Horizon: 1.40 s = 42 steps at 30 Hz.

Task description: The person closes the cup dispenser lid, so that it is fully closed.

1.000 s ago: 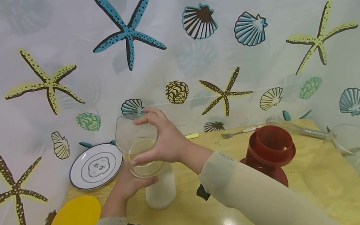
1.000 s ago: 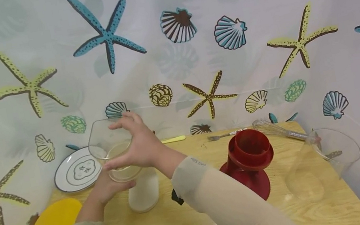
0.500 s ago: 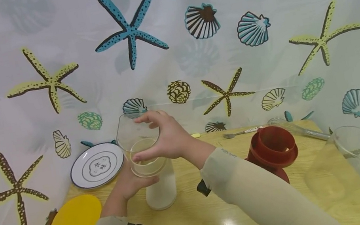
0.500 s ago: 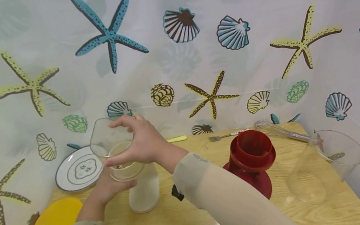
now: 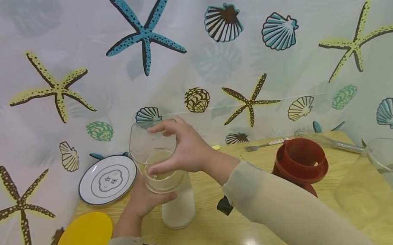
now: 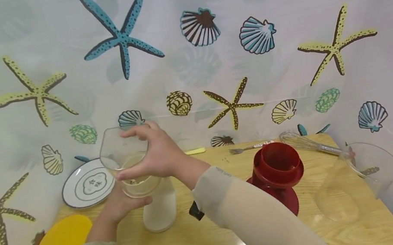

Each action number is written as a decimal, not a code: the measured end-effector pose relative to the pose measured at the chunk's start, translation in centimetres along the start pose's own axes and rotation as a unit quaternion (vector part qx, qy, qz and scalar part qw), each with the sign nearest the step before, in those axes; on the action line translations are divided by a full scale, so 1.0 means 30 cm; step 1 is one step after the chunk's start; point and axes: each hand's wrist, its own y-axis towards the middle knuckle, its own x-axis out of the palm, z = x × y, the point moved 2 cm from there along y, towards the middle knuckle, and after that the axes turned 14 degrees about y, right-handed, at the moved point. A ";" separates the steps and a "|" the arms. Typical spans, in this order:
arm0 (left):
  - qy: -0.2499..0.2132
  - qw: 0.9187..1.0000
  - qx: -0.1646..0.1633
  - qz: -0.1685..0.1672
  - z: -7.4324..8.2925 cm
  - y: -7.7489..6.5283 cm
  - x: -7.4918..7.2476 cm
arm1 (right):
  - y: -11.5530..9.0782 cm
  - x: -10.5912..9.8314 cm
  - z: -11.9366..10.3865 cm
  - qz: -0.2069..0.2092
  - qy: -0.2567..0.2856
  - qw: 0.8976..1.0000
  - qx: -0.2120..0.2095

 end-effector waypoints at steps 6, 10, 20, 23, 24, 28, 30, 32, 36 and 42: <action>0.006 1.000 -0.013 0.004 0.005 -0.001 -0.006 | 0.014 -0.023 -0.046 0.014 0.017 1.000 -0.014; -0.009 1.000 -0.007 -0.002 -0.003 -0.003 -0.002 | 0.024 -0.021 -0.035 0.003 0.019 0.999 0.035; -0.014 1.000 0.012 -0.013 -0.020 -0.013 0.008 | 0.070 0.024 0.001 -0.021 0.016 0.997 0.066; -0.016 1.000 0.018 -0.015 -0.013 -0.008 0.009 | 0.080 0.025 0.011 -0.019 0.022 0.998 0.052; -0.015 1.000 0.015 -0.013 -0.010 -0.007 0.009 | 0.082 0.024 0.016 -0.018 0.027 0.998 0.049; -0.006 1.000 -0.006 -0.007 -0.002 -0.007 0.003 | 0.079 0.016 0.047 0.005 0.069 0.996 0.057; 0.003 1.000 -0.017 -0.006 0.001 -0.011 0.000 | 0.075 0.016 0.059 0.014 0.091 0.994 0.066; 0.007 1.000 -0.026 -0.008 0.002 -0.015 -0.003 | 0.072 0.019 0.067 0.018 0.104 0.992 0.065; 0.009 0.999 -0.035 -0.013 0.001 -0.021 -0.004 | 0.068 0.030 0.067 0.008 0.088 0.995 0.052; 0.001 0.999 -0.032 -0.019 -0.005 -0.018 0.002 | 0.048 0.026 0.056 0.005 0.049 0.999 0.013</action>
